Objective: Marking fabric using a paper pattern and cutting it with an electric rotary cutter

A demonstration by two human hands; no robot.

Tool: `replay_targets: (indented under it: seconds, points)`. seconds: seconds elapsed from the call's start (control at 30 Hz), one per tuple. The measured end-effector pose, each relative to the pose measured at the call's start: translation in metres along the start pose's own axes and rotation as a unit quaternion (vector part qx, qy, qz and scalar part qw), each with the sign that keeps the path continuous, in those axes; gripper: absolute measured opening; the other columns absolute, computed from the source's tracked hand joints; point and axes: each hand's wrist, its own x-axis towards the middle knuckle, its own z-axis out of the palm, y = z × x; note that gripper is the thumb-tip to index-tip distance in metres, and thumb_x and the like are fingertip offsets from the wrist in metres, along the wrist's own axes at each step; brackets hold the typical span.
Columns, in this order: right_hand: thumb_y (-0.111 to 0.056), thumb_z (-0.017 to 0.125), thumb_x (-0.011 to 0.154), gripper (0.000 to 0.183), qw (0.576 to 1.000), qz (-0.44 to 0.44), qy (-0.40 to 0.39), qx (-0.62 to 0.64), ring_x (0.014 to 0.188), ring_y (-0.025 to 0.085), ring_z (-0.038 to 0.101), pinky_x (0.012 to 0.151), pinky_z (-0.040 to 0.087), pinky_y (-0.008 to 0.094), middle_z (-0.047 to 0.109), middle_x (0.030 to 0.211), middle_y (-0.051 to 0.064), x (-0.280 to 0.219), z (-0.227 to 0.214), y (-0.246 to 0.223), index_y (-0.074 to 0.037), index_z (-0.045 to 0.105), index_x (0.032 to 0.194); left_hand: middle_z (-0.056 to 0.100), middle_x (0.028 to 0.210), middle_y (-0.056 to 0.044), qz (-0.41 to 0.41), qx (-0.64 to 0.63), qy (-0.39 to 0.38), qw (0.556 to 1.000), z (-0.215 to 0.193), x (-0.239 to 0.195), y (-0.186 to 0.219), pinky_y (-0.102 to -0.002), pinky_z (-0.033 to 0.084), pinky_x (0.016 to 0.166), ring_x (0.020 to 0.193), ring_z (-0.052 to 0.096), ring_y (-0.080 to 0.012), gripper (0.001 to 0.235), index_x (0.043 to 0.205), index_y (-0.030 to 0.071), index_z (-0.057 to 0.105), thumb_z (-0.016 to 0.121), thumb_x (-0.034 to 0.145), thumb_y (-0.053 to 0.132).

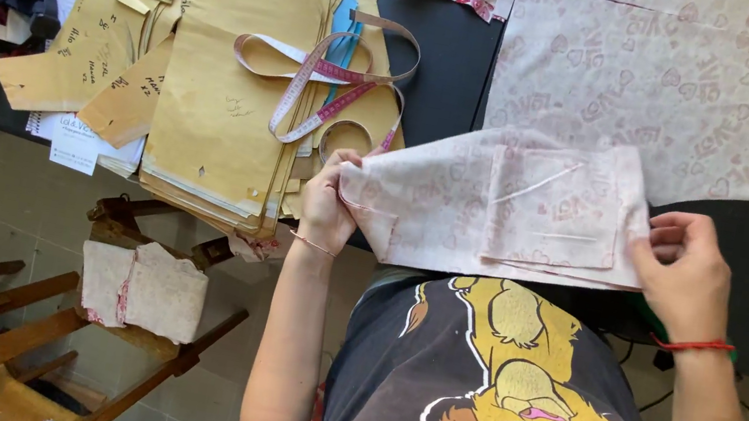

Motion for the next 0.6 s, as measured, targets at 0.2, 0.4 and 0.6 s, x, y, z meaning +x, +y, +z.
replay_targets:
  seconds: [0.2,0.4,0.6]
  points:
    - [-0.012,0.061,0.081,0.01,0.966,-0.239,0.055,-0.085,0.074,0.021,0.049,0.077,0.037,0.034,0.054,0.08,0.005,0.009,0.029,-0.038,-0.005,0.059,0.089,0.053,0.067,0.0,-0.054,0.192,0.094,0.975,0.021,-0.001,-0.009,-0.021,0.034,0.045,0.053,0.046,-0.01,0.037,0.057,0.014,0.055,0.049,0.077,0.044]
    - [-0.046,0.064,0.07,0.042,0.952,-0.146,-0.125,-0.24,0.098,0.032,0.048,0.08,0.034,0.049,0.054,0.097,0.007,0.072,0.051,-0.038,-0.014,0.058,0.097,0.06,0.078,-0.002,0.13,0.404,0.028,0.905,-0.008,0.021,-0.024,-0.018,0.046,0.062,0.071,0.055,-0.007,0.035,0.084,0.008,0.058,0.08,0.059,0.014]
    - [-0.049,0.074,0.054,0.042,0.914,-0.15,-0.196,-0.322,0.095,0.028,0.051,0.078,0.032,0.047,0.058,0.086,0.003,0.102,0.077,-0.016,-0.021,0.06,0.082,0.057,0.092,-0.011,0.024,0.469,0.016,0.883,0.015,0.006,0.0,-0.024,0.05,0.071,0.084,0.055,-0.0156,0.067,0.111,0.01,0.049,0.08,0.052,0.007]
